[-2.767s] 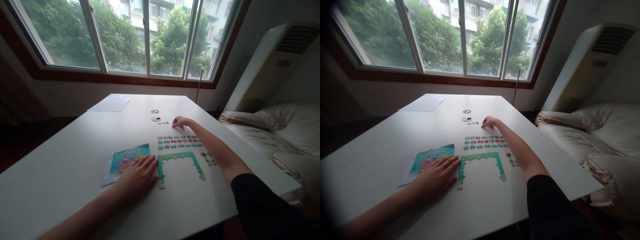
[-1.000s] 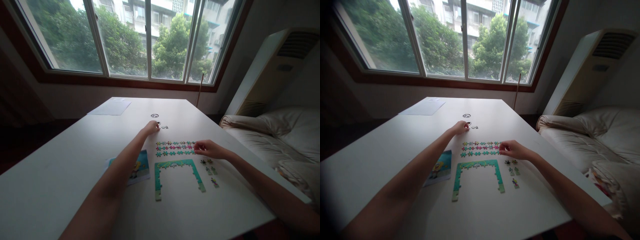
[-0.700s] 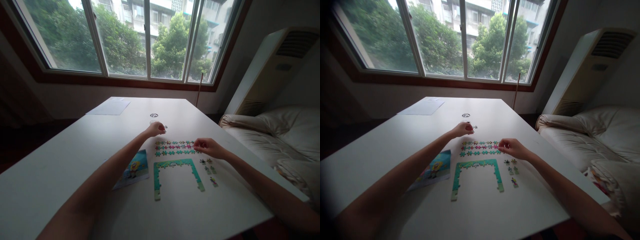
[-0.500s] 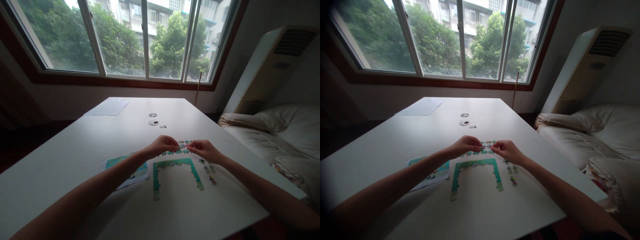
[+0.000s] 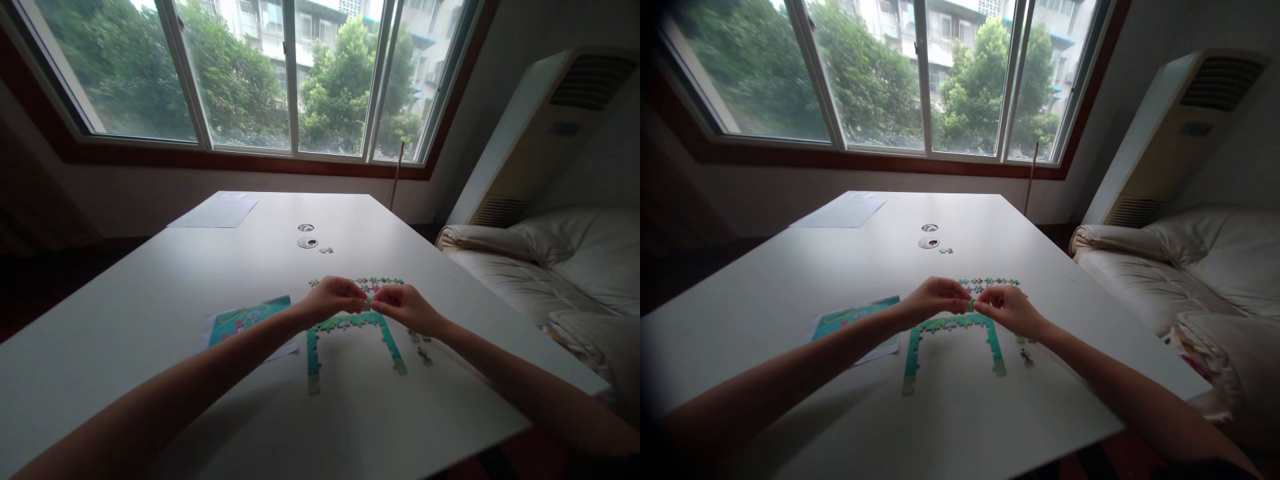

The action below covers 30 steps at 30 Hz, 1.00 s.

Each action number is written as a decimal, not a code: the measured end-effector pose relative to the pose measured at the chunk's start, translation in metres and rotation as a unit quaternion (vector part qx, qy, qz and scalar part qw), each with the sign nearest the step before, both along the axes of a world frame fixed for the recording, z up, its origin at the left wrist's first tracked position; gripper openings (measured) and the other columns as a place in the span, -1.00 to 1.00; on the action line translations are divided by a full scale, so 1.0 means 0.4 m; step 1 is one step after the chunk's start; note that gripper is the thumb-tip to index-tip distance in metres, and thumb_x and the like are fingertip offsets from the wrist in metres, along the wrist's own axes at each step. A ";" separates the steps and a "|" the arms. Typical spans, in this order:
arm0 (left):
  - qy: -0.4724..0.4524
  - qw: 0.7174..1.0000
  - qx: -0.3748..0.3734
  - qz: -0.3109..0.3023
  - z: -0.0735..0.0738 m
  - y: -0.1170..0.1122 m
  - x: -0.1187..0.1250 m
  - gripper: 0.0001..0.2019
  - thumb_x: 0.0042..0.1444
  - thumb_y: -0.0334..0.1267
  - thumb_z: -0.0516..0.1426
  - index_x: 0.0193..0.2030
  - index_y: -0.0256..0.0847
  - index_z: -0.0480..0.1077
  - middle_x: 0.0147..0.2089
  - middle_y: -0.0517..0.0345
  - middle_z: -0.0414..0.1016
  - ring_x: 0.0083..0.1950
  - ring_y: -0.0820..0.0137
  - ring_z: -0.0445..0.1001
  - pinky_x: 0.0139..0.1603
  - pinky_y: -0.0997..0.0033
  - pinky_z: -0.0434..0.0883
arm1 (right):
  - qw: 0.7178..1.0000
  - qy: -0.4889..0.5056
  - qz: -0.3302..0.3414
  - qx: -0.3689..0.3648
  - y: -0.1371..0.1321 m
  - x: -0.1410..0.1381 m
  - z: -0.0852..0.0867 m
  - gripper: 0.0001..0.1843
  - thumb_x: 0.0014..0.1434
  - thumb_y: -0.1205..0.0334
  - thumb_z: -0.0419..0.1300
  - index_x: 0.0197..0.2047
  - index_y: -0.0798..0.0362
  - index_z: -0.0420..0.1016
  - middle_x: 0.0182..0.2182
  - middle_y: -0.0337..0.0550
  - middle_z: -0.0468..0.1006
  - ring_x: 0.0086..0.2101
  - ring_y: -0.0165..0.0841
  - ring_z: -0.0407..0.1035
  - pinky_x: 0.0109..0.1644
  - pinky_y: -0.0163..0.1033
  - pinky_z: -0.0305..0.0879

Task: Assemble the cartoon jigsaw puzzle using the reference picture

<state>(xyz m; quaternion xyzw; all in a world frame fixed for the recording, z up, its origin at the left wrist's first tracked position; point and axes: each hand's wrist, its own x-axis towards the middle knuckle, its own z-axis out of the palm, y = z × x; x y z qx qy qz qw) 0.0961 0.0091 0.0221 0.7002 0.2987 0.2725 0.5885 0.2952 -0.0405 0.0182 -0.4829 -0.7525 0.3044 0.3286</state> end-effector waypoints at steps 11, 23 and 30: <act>0.253 0.932 0.197 0.171 -0.037 0.261 -0.107 -0.76 0.19 -0.22 0.06 -0.05 -0.29 0.32 -0.07 0.04 0.38 -0.16 0.34 0.42 -0.18 0.23 0.41 | 1.000 -0.009 -0.012 -0.024 0.012 0.031 0.008 -0.62 0.06 -0.06 0.13 -0.40 0.14 0.45 -0.62 -0.29 0.29 -0.59 -0.52 0.05 -0.54 -0.37 0.00; 0.412 0.811 0.379 0.168 -0.050 0.334 -0.056 -0.72 0.20 -0.22 0.05 0.02 -0.26 0.27 0.01 0.00 0.32 -0.08 0.29 0.39 -0.12 0.16 0.39 | 0.955 -0.245 0.054 -0.159 0.052 0.264 0.078 -0.54 0.03 -0.13 0.07 -0.37 0.16 0.43 -0.53 -0.20 0.39 -0.50 -0.44 0.18 -0.43 -0.34 0.09; 0.460 0.781 0.404 0.122 -0.043 0.323 -0.063 -0.72 0.19 -0.22 0.05 0.02 -0.27 0.27 0.00 0.01 0.33 -0.09 0.29 0.39 -0.13 0.16 0.39 | 0.920 -0.294 0.073 -0.251 0.055 0.310 0.062 -0.60 0.01 -0.06 0.10 -0.39 0.16 0.41 -0.50 -0.17 0.41 -0.46 -0.40 0.22 -0.39 -0.34 0.11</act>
